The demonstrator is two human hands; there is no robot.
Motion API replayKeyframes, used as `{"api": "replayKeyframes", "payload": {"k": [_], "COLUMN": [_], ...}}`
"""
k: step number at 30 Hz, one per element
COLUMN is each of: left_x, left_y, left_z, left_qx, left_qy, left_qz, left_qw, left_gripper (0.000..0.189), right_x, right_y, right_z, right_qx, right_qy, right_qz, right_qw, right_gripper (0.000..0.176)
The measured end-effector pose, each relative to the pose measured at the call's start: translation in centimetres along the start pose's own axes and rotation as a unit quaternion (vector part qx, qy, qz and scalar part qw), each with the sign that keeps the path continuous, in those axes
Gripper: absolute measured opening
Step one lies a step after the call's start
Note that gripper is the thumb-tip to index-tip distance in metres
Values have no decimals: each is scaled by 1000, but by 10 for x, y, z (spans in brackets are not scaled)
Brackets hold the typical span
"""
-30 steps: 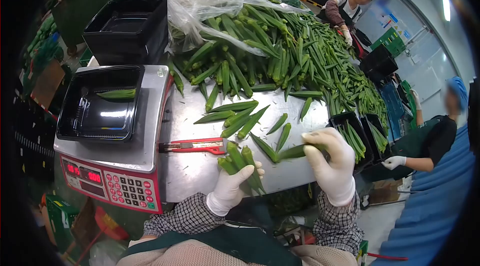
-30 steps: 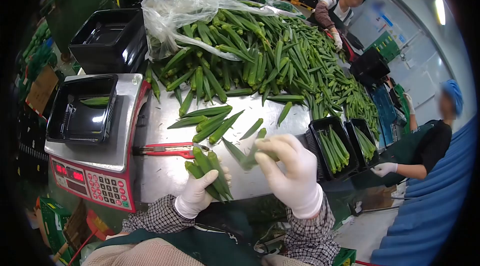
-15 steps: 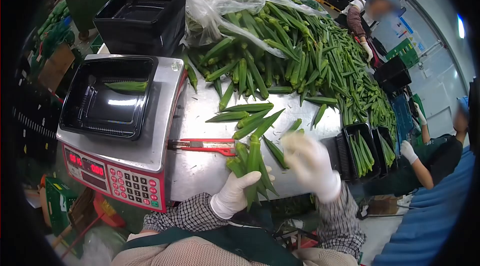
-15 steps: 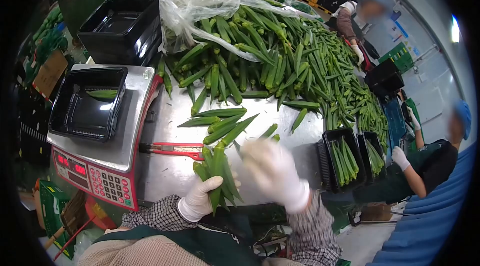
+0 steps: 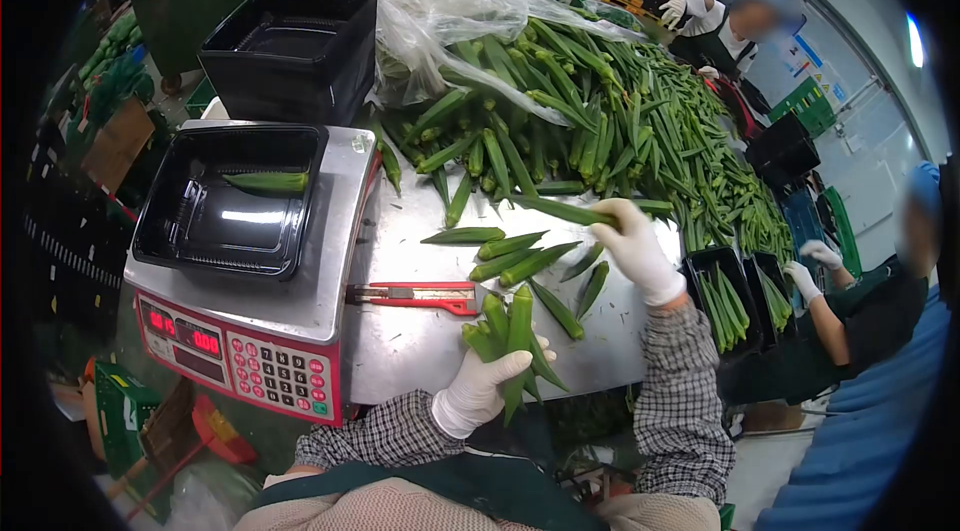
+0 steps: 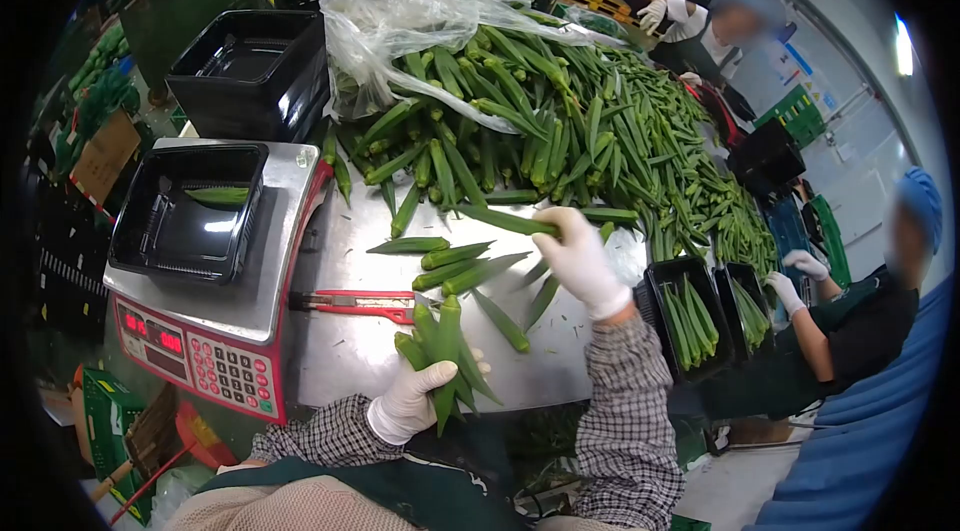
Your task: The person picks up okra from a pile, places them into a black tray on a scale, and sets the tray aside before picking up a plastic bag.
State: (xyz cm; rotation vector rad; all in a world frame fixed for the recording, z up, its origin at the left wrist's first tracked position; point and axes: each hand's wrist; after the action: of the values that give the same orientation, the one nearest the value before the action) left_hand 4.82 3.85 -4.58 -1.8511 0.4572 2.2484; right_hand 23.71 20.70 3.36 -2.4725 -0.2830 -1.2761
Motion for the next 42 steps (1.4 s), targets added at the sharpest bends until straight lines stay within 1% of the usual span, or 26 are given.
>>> {"api": "replayKeyframes", "payload": {"k": [3, 5, 6, 7, 8, 11, 13, 15, 18, 19, 21, 22, 23, 25, 26, 27, 28, 31, 32, 33, 35, 37, 38, 39, 41, 42], "left_x": [-4, -6, -6, -7, -10, -27, -30, -24, -29, -31, -38, -43, -46, -67, -65, -80, -88, -132, -132, -134, -150, -139, -138, -133, -138, -146], "left_y": [2, 5, 6, 7, 9, 18, 25, 33, 38, 44, 59, 69, 80, 111, 124, 134, 139, 145, 137, 130, 118, 96, 89, 82, 82, 87], "left_z": [1, 2, 4, 5, 8, 11, 5, -2, 13, 17, 28, 34, 43, 72, 94, 109, 134, 185, 201, 229, 252, 278, 283, 287, 294, 291], "left_qx": [-8, -10, -10, -10, 4, 32, 62, 49, 71, 60, 19, -8, -38, -93, -115, -191, -228, -436, -527, -562, -460, -366, -279, -187, -192, -239], "left_qy": [-40, -69, -84, -99, -100, -153, -149, -125, -44, -44, -48, -76, -120, -176, -245, -238, -333, -476, -529, -680, -814, -882, -925, -954, -941, -920], "left_qz": [-23, -45, -56, -67, -69, -132, -169, -133, -120, -107, -75, -93, -115, -125, -164, -172, -208, -97, -47, -17, -7, -73, -43, 3, 2, -21], "left_qw": [999, 997, 995, 993, 993, 979, 972, 982, 989, 991, 996, 993, 985, 972, 949, 937, 891, 758, 664, 470, 355, 289, 255, 233, 278, 310], "left_gripper": [46, 50, 53, 55, 63, 67, 68, 66, 64, 64, 64, 64, 60, 58, 59, 66, 65, 61, 55, 50, 50, 48, 48, 57, 65, 67], "right_x": [47, 77, 86, 92, 96, 82, 54, 35, 15, 9, -6, -18, -28, -50, -60, -68, -73, -76, -78, -76, -69, -51, -40, -29, -12, -4], "right_y": [36, 65, 79, 91, 98, 104, 103, 101, 100, 95, 86, 78, 73, 62, 58, 55, 51, 41, 40, 41, 41, 44, 48, 53, 62, 69], "right_z": [-32, -55, -59, -64, -75, -109, -109, -115, -114, -107, -95, -80, -80, -68, -64, -60, -58, -55, -53, -51, -50, -54, -60, -66, -61, -58], "right_qx": [-90, -109, -131, -84, -62, 25, 69, -2, -111, -53, -58, 13, 60, 186, 190, 191, 191, 160, 170, 185, 217, 189, 163, 136, 137, 123], "right_qy": [-152, -55, -85, -29, -12, 39, 12, -35, -321, -270, -244, -94, -4, 154, 179, 206, 234, 278, 283, 269, 237, 163, 127, 93, 23, 18], "right_qz": [38, 37, 25, 14, -39, -160, -141, -187, -204, -166, -106, -80, -46, 36, 29, 24, 22, -21, -6, 21, 78, 114, 143, 172, 226, 240], "right_qw": [984, 992, 987, 996, 997, 986, 987, 982, 918, 947, 962, 992, 997, 970, 965, 959, 953, 947, 944, 945, 944, 962, 968, 971, 964, 963], "right_gripper": [19, 17, 15, 12, 12, 13, 14, 19, 23, 24, 21, 20, 25, 27, 27, 27, 26, 25, 20, 17, 12, 16, 18, 21, 25, 28]}}
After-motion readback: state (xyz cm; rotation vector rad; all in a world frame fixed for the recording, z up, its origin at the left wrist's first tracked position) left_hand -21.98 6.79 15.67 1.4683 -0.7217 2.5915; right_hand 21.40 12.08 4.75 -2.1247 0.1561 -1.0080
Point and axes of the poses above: each hand's wrist, its own y-axis away from the middle knuckle, its own x-axis out of the back of the hand, z = x × y, and after that the axes turned 11 degrees about y, right-handed
